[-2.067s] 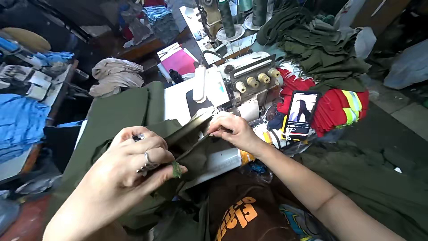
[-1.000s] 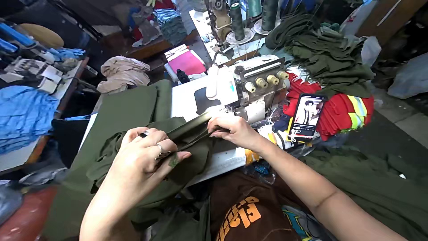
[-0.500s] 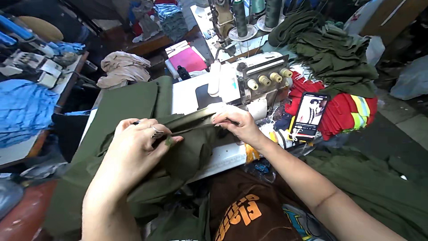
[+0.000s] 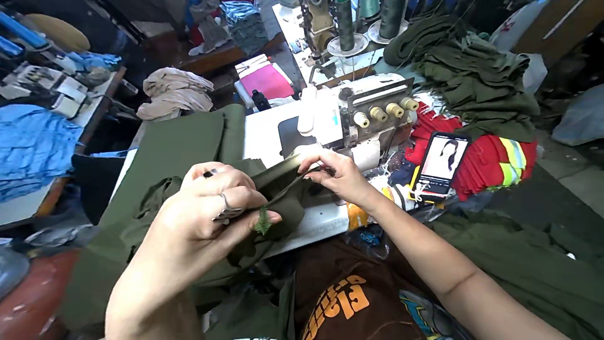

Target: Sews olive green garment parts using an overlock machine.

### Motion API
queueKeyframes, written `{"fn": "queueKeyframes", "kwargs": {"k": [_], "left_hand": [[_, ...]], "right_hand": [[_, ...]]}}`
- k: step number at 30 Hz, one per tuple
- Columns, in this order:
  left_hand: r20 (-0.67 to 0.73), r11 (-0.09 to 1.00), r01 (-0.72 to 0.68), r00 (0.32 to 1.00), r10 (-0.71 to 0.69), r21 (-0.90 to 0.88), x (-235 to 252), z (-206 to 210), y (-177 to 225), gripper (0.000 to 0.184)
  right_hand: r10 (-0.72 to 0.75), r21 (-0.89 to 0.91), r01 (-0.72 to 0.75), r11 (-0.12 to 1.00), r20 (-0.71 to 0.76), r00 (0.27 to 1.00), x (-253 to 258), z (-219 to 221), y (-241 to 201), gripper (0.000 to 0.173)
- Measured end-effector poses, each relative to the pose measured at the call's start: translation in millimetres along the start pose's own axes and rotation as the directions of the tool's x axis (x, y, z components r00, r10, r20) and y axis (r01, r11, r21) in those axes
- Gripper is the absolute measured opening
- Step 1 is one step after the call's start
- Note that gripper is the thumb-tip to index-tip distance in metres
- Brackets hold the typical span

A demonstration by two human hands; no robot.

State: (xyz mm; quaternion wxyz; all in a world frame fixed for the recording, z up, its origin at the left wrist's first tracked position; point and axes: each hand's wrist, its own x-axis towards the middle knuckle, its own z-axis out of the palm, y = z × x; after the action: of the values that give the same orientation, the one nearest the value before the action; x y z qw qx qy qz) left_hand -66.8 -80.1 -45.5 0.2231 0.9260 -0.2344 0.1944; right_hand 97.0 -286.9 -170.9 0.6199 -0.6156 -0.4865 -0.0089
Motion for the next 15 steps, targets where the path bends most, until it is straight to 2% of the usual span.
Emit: {"fn": "queueKeyframes", "kwargs": {"k": [2, 4, 6, 10, 12, 15], "left_hand": [[0.014, 0.999, -0.033, 0.999, 0.034, -0.024, 5, -1, 0, 0.019], [0.020, 0.997, -0.058, 0.998, 0.059, -0.058, 10, -2, -5, 0.018], [0.039, 0.995, -0.080, 0.996, 0.082, -0.067, 16, -4, -13, 0.019], [0.115, 0.995, -0.095, 0.989, 0.091, 0.031, 33, -3, -18, 0.025], [0.221, 0.990, -0.108, 0.972, 0.086, 0.092, 44, 8, -12, 0.025], [0.351, 0.984, -0.152, 0.930, 0.111, 0.093, 54, 32, -13, 0.027]], "right_hand": [[-0.020, 0.036, 0.017, 0.999, 0.082, 0.996, 0, -5, 1, 0.019], [-0.057, 0.005, 0.057, 0.998, 0.135, 0.989, -2, -9, 0, 0.013], [-0.017, 0.029, 0.012, 1.000, 0.160, 0.987, -9, -16, -6, 0.012], [0.180, 0.085, -0.189, 0.978, 0.105, 0.978, -47, -32, -19, 0.015], [0.215, 0.086, -0.222, 0.971, 0.080, 0.973, -78, -34, -18, 0.018], [0.252, 0.175, -0.251, 0.952, 0.013, 0.968, -116, -27, -11, 0.017]]}}
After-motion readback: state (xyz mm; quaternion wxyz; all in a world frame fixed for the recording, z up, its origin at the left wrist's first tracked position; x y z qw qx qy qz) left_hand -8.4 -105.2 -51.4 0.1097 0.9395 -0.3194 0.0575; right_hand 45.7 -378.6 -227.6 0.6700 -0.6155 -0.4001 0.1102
